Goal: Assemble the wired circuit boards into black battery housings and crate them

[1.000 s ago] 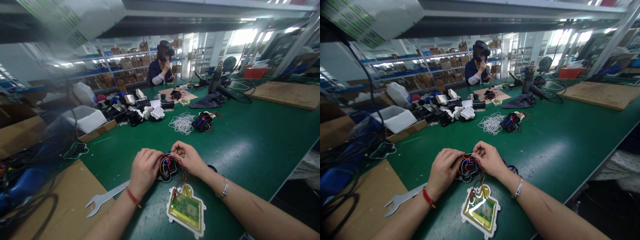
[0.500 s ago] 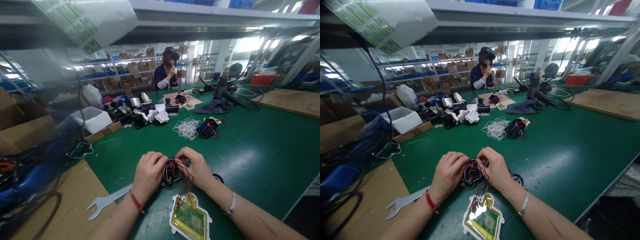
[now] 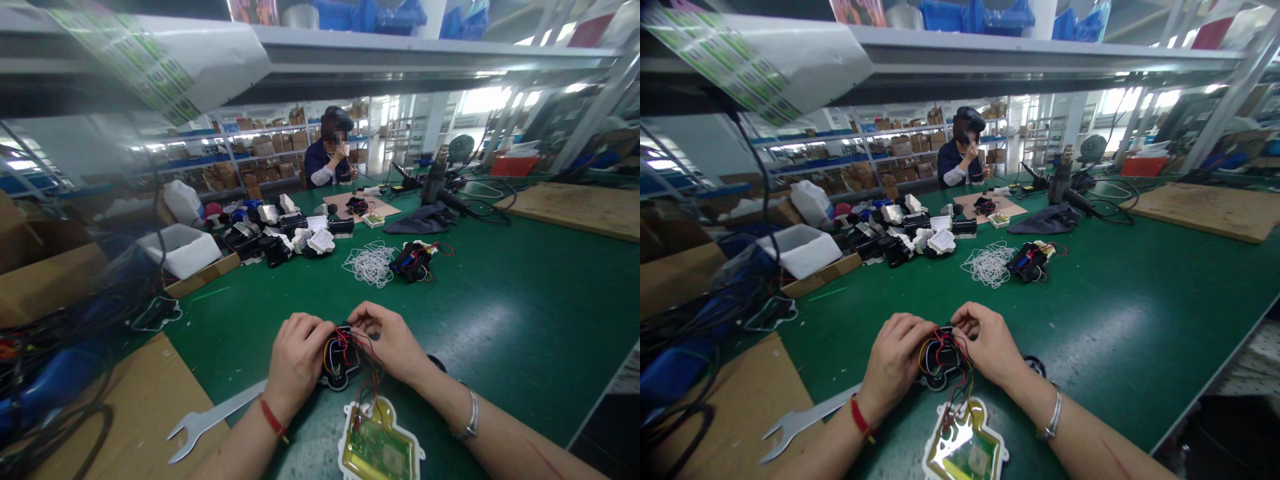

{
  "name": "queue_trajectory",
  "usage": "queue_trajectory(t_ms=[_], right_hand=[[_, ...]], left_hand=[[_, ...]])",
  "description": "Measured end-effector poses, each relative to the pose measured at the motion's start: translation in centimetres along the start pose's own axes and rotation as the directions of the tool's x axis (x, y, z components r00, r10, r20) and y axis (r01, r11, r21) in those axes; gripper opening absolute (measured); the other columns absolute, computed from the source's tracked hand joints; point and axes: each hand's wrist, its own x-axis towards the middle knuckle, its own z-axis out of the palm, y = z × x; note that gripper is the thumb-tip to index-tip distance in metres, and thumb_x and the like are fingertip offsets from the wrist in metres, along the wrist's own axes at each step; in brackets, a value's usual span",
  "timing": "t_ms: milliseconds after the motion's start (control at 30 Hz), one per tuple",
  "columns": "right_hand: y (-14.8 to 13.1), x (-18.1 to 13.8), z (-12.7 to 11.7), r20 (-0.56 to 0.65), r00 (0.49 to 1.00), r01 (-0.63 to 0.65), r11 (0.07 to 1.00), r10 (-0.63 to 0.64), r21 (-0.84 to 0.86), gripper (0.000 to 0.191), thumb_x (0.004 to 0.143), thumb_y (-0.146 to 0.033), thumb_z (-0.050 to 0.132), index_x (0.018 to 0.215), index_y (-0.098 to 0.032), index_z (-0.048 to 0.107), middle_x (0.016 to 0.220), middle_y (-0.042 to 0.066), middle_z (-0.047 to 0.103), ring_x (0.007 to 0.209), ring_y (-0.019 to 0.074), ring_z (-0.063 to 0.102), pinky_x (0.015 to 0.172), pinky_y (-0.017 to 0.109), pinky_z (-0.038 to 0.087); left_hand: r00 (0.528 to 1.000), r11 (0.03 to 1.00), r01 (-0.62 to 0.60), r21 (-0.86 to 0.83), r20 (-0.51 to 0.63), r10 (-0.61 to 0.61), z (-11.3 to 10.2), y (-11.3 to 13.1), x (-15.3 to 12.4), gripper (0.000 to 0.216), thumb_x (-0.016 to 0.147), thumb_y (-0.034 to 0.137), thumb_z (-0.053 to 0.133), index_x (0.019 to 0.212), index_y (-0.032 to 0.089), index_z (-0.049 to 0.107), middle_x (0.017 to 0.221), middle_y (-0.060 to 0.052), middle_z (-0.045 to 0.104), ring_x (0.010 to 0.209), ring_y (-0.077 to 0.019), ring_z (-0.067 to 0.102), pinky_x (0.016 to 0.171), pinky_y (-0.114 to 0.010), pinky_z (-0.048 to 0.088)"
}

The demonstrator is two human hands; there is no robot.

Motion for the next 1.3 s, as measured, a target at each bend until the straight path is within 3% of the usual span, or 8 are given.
queue_trajectory(t_ms=[100, 333, 433, 567, 667, 833, 1167, 1300], right_hand=[[-0.2, 0.1, 0.0, 0.016, 1.000, -0.015, 0.999, 0.015, 0.035, 0.018, 0.073, -0.029, 0.069, 0.080, -0.017, 0.057, 0.071, 0.000, 0.058, 0.063, 0.0114, 0.053, 0.057, 0.025, 0.046], [0.3, 0.1, 0.3, 0.002, 1.000, -0.026, 0.998, 0.026, 0.054, 0.013, 0.077, -0.027, 0.064, 0.079, -0.017, 0.056, 0.070, 0.000, 0.057, 0.062, 0.0109, 0.052, 0.057, 0.025, 0.044], [0.6, 0.2, 0.3, 0.028, 0.996, -0.092, 0.978, 0.088, 0.186, 0.021, 0.075, -0.033, 0.067, 0.079, -0.016, 0.055, 0.069, -0.001, 0.056, 0.063, 0.0106, 0.051, 0.059, 0.025, 0.043], [0.5, 0.4, 0.3, 0.099, 0.972, -0.234, 0.885, 0.212, 0.402, 0.038, 0.062, -0.042, 0.077, 0.078, -0.016, 0.054, 0.068, -0.003, 0.056, 0.063, 0.0096, 0.051, 0.061, 0.024, 0.041], [0.2, 0.4, 0.4, 0.099, 0.960, -0.278, 0.838, 0.263, 0.470, 0.041, 0.059, -0.044, 0.078, 0.076, -0.016, 0.053, 0.066, -0.003, 0.055, 0.062, 0.0092, 0.050, 0.059, 0.022, 0.038], [0.2, 0.3, 0.6, 0.112, 0.956, -0.290, 0.807, 0.272, 0.514, 0.042, 0.058, -0.045, 0.079, 0.075, -0.017, 0.053, 0.065, -0.003, 0.055, 0.061, 0.0093, 0.048, 0.057, 0.022, 0.038], [0.4, 0.4, 0.4, 0.119, 0.964, -0.266, 0.829, 0.239, 0.492, 0.038, 0.061, -0.042, 0.078, 0.074, -0.017, 0.054, 0.067, -0.003, 0.056, 0.065, 0.0097, 0.051, 0.061, 0.023, 0.040], [0.4, 0.5, 0.3, 0.123, 0.963, -0.267, 0.831, 0.238, 0.487, 0.038, 0.060, -0.041, 0.078, 0.075, -0.016, 0.054, 0.068, -0.003, 0.057, 0.065, 0.0096, 0.051, 0.062, 0.023, 0.040]], left_hand=[[1.000, 1.000, -0.007, 0.003, -0.005, 0.007, 0.1, -0.1, 0.1, 0.013, 0.090, 0.021, 0.049, 0.096, 0.020, 0.061, 0.087, -0.005, 0.060, 0.084, -0.0195, 0.047, 0.072, -0.032, 0.037], [0.998, 0.997, -0.060, 0.038, 0.002, 0.060, 0.3, -0.1, 0.2, 0.019, 0.091, 0.019, 0.045, 0.098, 0.021, 0.062, 0.092, -0.005, 0.061, 0.087, -0.0198, 0.047, 0.072, -0.032, 0.037], [0.998, 0.998, -0.066, 0.015, 0.021, 0.066, 0.4, 0.0, 0.2, 0.021, 0.091, 0.018, 0.045, 0.101, 0.022, 0.062, 0.095, -0.005, 0.060, 0.087, -0.0195, 0.048, 0.071, -0.032, 0.036], [0.997, 0.997, -0.072, -0.029, 0.019, 0.073, 0.4, 0.0, 0.0, 0.023, 0.090, 0.014, 0.046, 0.104, 0.022, 0.061, 0.097, -0.005, 0.060, 0.088, -0.0190, 0.050, 0.071, -0.032, 0.035], [0.996, 0.995, -0.087, -0.043, -0.009, 0.086, 0.4, 0.2, 0.0, 0.021, 0.088, 0.013, 0.049, 0.103, 0.022, 0.062, 0.098, -0.006, 0.060, 0.089, -0.0188, 0.051, 0.073, -0.032, 0.037], [0.994, 0.994, -0.103, -0.019, -0.038, 0.103, 0.5, 0.2, -0.2, 0.023, 0.089, 0.014, 0.048, 0.107, 0.021, 0.061, 0.101, -0.008, 0.060, 0.091, -0.0196, 0.052, 0.075, -0.033, 0.040], [0.975, 0.956, -0.222, 0.189, 0.039, 0.219, -0.4, -0.4, 0.2, 0.027, 0.088, 0.011, 0.043, 0.107, 0.019, 0.060, 0.108, -0.010, 0.061, 0.094, -0.0235, 0.054, 0.076, -0.038, 0.043], [0.992, 0.975, -0.127, 0.181, 0.040, 0.122, -2.1, -1.3, -0.6, 0.032, 0.085, 0.003, 0.040, 0.101, 0.020, 0.062, 0.110, -0.009, 0.060, 0.097, -0.0229, 0.054, 0.077, -0.038, 0.045]])
